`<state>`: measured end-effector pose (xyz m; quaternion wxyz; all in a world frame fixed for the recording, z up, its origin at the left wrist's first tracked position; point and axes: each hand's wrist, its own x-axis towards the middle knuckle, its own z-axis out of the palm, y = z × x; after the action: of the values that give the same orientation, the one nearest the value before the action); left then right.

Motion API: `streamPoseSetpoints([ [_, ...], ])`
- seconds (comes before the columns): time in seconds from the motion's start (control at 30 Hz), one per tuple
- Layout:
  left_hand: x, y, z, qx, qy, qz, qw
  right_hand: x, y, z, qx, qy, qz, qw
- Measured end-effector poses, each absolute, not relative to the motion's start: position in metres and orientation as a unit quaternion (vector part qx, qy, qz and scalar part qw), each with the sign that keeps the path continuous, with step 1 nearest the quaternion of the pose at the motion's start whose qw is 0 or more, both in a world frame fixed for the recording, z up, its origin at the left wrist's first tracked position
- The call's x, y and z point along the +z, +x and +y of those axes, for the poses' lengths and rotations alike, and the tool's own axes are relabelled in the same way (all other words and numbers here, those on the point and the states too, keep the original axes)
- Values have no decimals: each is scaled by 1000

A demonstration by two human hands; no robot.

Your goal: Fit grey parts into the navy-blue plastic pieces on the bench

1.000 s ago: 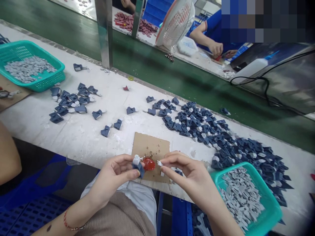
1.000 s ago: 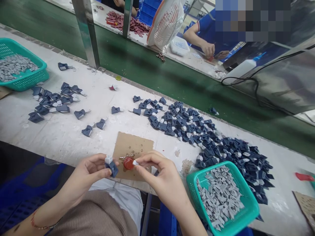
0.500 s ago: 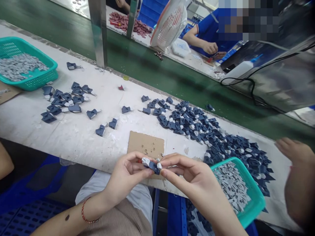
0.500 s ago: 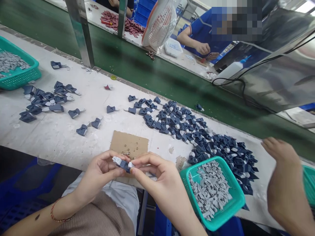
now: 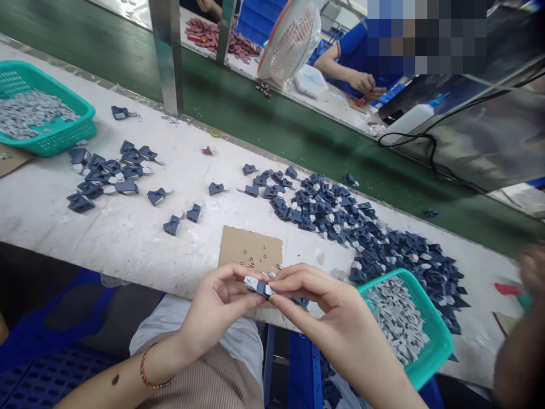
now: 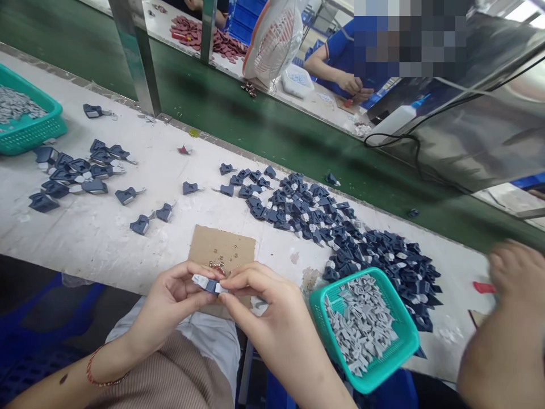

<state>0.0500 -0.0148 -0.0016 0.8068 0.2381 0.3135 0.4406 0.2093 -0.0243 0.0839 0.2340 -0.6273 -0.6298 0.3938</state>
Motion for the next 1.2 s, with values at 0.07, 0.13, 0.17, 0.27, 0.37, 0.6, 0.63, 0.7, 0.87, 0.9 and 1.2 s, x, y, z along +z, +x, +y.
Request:
streamPoseSetpoints([
  [0.07, -2, 50, -14, 438, 242, 312, 808, 84, 209, -24, 386, -627, -635, 233],
  [0.13, -3, 50, -14, 436, 241, 309, 810, 84, 209, -25, 390, -629, -630, 233],
  [0.17, -4, 50, -14, 435, 239, 307, 812, 83, 210, -25, 399, -631, -623, 234],
  [0.27, -4, 50, -16, 429, 231, 302, 819, 81, 213, -24, 460, -636, -572, 237],
  [0.37, -2, 50, -17, 419, 221, 299, 828, 79, 216, -23, 545, -636, -489, 244],
  [0.6, 4, 50, -16, 384, 192, 300, 852, 76, 214, -29, 634, -589, -388, 316],
  [0.63, 4, 50, -15, 383, 190, 301, 853, 74, 214, -30, 630, -590, -386, 326],
  [0.7, 4, 50, -15, 386, 192, 298, 852, 70, 213, -33, 626, -586, -384, 342],
  [0.87, 1, 51, -17, 396, 202, 288, 848, 66, 214, -38, 595, -600, -414, 339],
  [0.9, 1, 51, -17, 398, 206, 285, 847, 67, 214, -39, 569, -611, -439, 332],
  [1.2, 4, 51, -19, 432, 296, 231, 820, 68, 215, -47, 535, -620, -462, 342],
])
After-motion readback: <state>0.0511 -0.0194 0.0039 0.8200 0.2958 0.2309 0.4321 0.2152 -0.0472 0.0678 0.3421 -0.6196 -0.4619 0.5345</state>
